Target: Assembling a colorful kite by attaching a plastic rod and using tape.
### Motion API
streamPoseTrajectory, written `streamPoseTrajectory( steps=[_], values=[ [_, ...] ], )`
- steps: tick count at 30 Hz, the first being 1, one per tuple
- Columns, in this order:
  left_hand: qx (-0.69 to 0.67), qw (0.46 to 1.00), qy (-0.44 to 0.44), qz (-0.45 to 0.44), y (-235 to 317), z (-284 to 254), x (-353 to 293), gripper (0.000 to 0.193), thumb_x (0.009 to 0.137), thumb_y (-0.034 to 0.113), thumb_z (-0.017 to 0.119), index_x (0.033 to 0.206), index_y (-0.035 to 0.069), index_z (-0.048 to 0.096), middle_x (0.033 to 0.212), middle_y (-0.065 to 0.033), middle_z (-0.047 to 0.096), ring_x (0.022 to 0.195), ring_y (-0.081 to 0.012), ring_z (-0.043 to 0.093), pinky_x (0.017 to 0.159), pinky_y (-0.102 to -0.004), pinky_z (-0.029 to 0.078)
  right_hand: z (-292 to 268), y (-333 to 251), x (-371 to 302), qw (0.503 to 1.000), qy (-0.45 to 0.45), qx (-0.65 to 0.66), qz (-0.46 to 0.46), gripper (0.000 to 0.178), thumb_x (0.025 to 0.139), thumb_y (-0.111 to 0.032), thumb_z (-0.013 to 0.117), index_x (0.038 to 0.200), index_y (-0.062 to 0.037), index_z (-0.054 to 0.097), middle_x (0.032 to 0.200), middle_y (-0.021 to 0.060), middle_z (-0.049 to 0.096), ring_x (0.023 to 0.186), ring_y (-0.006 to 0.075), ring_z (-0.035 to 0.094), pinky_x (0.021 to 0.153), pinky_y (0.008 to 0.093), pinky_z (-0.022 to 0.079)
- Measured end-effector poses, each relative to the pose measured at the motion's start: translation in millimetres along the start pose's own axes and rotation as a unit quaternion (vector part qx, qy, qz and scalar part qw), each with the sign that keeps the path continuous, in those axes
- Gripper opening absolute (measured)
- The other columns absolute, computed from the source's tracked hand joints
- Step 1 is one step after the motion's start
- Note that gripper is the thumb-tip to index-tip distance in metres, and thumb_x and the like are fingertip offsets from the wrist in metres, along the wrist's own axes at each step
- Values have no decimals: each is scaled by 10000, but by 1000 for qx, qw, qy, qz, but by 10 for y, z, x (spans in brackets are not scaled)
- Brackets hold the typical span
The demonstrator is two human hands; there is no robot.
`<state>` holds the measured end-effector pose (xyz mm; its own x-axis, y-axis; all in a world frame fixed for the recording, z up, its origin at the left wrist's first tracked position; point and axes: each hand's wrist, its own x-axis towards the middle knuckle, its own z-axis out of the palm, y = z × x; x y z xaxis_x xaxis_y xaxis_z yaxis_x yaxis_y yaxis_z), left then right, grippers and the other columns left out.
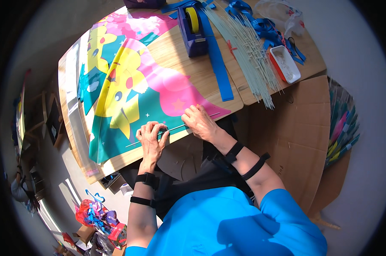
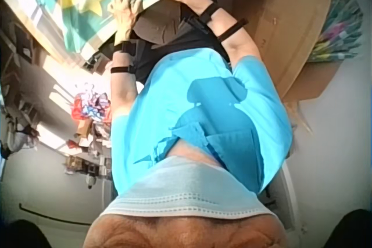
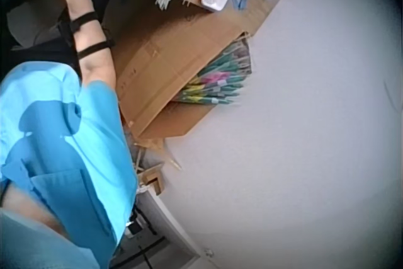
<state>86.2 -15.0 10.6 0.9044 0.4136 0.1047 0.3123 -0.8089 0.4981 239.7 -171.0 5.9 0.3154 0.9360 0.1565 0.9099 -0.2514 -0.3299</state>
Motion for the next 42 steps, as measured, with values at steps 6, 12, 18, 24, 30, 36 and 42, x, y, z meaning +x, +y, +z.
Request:
streamPoseTrajectory(
  steps=[6,12,18,24,30,36,42],
  values=[
    [1,1000,-4,-1,15,-18,13,272,731,222,742,979,199,632,1019,-6,547,1027,-213,496,952,-428,265,-51,-15,14,1000,-12,-8,0,213,694,-99,639,892,-94,561,883,60,537,920,229,527,839,387,391],
    [-5,1000,-15,-6,63,-46,22,363,717,241,745,1053,200,613,1028,-2,549,1033,-215,489,964,-424,258,-15,-19,-12,999,-32,-19,22,205,771,-222,636,911,-103,544,904,57,516,959,215,511,923,390,329],
    [2,1000,-12,-9,92,-118,12,441,690,249,754,1092,177,589,990,-12,555,993,-213,504,954,-406,267,-332,-12,13,991,105,76,19,188,789,-133,673,899,-51,544,886,94,538,888,262,539,782,375,446],
    [-40,999,18,-2,93,-157,-13,489,718,184,728,1170,144,543,1054,-25,590,1058,-219,518,993,-421,246,-877,1130,-330,884,317,60,338,84,862,-112,583,852,-32,556,858,151,574,799,360,578,697,450,471],
    [-21,999,47,-8,231,-225,-169,439,743,176,703,1151,120,551,1059,-45,590,1068,-226,521,1001,-424,245,-1054,2098,-418,843,194,-52,499,169,864,-137,556,907,22,589,950,237,591,900,404,603,760,461,483],
    [-32,998,54,23,428,-158,-294,416,729,142,702,1122,100,572,1049,-61,614,1046,-230,545,976,-399,269,-629,2592,-505,815,284,-63,502,133,797,-62,577,771,40,659,814,259,648,749,436,635,670,517,495],
    [-40,997,48,49,602,-198,-385,390,714,138,708,1087,94,603,1018,-70,609,1023,-237,553,954,-406,302,-1054,2217,-397,853,252,-74,452,224,850,-119,487,812,64,611,903,272,610,868,419,615,748,486,502]
  ],
)
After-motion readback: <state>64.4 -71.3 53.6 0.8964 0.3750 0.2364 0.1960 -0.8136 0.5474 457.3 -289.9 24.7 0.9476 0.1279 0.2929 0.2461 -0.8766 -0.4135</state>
